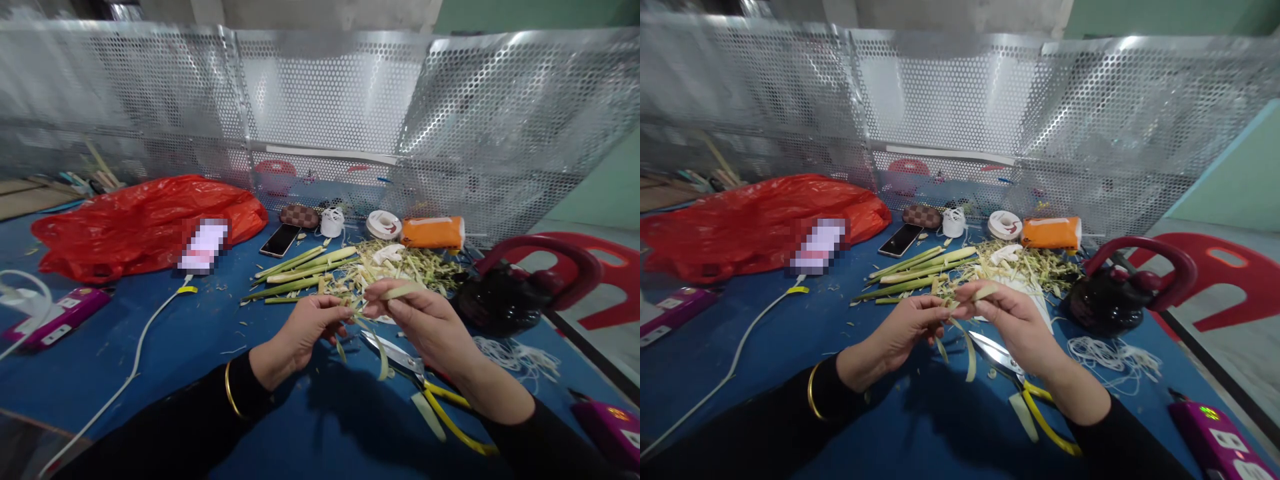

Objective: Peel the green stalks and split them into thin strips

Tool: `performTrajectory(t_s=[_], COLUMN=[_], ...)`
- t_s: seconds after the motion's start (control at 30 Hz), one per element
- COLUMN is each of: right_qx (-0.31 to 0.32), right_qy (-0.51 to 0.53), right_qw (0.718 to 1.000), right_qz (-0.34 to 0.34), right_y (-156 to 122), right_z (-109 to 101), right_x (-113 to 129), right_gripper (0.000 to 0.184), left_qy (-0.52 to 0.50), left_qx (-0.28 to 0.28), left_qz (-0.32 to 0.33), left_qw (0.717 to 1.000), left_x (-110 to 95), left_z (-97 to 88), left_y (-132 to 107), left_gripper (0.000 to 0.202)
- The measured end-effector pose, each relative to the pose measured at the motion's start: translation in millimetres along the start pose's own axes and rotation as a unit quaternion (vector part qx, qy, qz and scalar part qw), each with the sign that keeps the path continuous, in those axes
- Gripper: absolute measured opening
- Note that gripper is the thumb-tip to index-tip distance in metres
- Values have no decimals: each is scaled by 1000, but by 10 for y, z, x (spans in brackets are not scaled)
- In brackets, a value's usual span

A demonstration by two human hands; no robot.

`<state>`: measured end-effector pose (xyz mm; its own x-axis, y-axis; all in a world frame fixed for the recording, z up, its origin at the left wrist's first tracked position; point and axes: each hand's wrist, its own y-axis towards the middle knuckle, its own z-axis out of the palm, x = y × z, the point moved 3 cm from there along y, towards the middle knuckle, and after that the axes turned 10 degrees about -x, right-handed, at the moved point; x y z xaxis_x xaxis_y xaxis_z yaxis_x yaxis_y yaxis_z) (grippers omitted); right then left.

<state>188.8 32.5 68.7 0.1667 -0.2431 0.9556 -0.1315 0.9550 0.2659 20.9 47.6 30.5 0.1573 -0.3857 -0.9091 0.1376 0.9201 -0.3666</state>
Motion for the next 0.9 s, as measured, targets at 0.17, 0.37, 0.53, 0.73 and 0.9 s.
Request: performTrajectory(t_s=[0.17,0.37,0.53,0.73,0.9], right_qx=[-103,-54,-26,-23,-31], right_qy=[-151,-327,-374,-366,-385], right_qw=[983,942,926,930,921], right_qz=[1,-57,-53,-36,-57], right_y=[30,7,2,8,-13], right_z=[-15,29,20,21,70], right_x=[-22,35,31,-4,-47], right_gripper=[9,22,24,23,26], left_qy=[11,16,12,33,62], left_qx=[-9,-46,-61,-72,-68], left_qz=[20,70,79,101,125], left_qw=[1000,996,995,992,988], left_x=[-1,-64,-71,-80,-60], left_z=[-5,-4,-4,-5,10], left_y=[2,-13,-25,-25,-26], left_gripper=[14,23,24,23,19])
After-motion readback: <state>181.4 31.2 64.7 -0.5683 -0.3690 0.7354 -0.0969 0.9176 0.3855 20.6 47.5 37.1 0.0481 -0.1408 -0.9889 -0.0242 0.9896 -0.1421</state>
